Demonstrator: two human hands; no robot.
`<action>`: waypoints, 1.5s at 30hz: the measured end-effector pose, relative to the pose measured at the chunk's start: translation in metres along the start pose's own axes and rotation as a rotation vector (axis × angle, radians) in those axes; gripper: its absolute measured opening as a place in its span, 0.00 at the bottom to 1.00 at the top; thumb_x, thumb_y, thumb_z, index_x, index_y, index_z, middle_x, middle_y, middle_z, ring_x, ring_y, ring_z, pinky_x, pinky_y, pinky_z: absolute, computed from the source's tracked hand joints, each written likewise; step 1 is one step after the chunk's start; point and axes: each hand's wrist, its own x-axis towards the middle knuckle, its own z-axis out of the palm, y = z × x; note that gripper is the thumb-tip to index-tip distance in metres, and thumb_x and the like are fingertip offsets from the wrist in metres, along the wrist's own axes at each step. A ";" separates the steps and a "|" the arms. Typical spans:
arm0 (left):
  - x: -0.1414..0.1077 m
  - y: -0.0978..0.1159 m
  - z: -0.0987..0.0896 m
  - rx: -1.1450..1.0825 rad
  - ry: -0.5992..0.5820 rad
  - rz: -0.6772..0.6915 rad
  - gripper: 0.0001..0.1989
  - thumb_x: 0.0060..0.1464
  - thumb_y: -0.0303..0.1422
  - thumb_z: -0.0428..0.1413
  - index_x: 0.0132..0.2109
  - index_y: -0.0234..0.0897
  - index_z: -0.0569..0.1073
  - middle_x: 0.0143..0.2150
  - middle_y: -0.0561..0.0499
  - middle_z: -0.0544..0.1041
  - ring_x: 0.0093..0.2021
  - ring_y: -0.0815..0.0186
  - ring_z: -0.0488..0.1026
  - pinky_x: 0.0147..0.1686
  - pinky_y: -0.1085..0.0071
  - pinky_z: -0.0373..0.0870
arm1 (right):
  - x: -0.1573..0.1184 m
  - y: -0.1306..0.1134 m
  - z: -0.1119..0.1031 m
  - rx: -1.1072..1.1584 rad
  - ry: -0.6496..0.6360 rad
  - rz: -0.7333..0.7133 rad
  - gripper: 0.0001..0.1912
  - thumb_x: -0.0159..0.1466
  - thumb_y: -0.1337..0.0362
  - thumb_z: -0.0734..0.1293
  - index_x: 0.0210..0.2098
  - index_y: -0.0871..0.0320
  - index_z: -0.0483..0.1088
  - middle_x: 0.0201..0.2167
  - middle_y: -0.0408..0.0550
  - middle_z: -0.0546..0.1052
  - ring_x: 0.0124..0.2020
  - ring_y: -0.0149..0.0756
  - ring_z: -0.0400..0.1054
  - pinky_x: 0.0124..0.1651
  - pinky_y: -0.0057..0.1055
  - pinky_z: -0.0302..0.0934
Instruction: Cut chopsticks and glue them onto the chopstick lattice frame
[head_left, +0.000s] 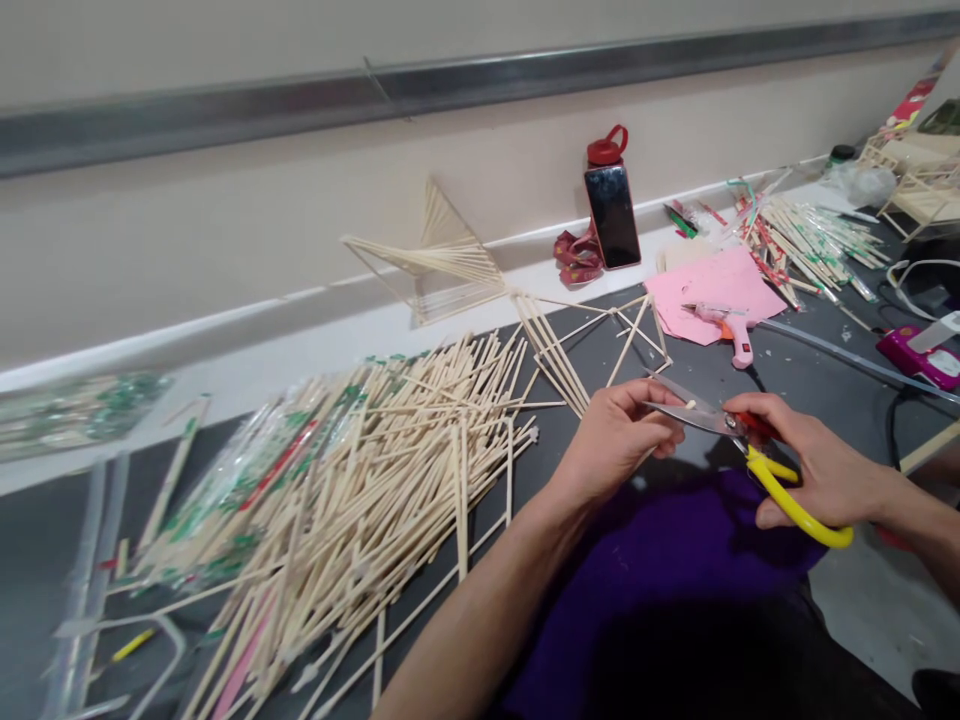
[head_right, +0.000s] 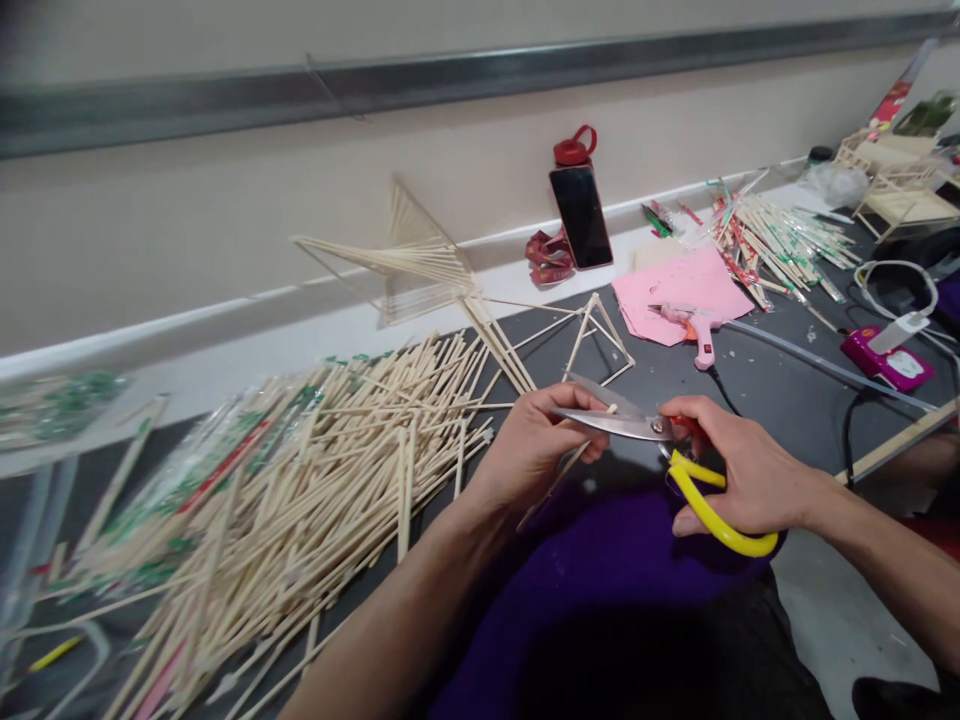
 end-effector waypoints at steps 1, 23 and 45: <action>0.000 -0.001 0.000 0.005 0.001 0.000 0.06 0.35 0.23 0.57 0.26 0.34 0.73 0.18 0.56 0.73 0.17 0.75 0.65 0.21 0.77 0.61 | 0.000 0.000 0.000 -0.006 0.002 -0.010 0.42 0.46 0.60 0.76 0.57 0.51 0.57 0.41 0.44 0.71 0.37 0.36 0.66 0.40 0.33 0.63; -0.001 0.001 0.001 0.020 -0.036 -0.032 0.04 0.37 0.23 0.58 0.25 0.35 0.74 0.18 0.55 0.73 0.19 0.75 0.66 0.22 0.78 0.63 | 0.010 0.008 0.012 -0.131 0.081 -0.216 0.28 0.58 0.71 0.62 0.58 0.55 0.58 0.44 0.51 0.74 0.35 0.36 0.68 0.35 0.32 0.64; -0.002 -0.005 -0.004 0.220 0.074 0.173 0.07 0.40 0.22 0.60 0.27 0.38 0.80 0.21 0.57 0.76 0.22 0.75 0.70 0.24 0.80 0.66 | 0.016 0.007 0.014 -0.242 0.235 -0.312 0.26 0.60 0.55 0.68 0.54 0.60 0.62 0.39 0.52 0.74 0.34 0.37 0.69 0.36 0.33 0.64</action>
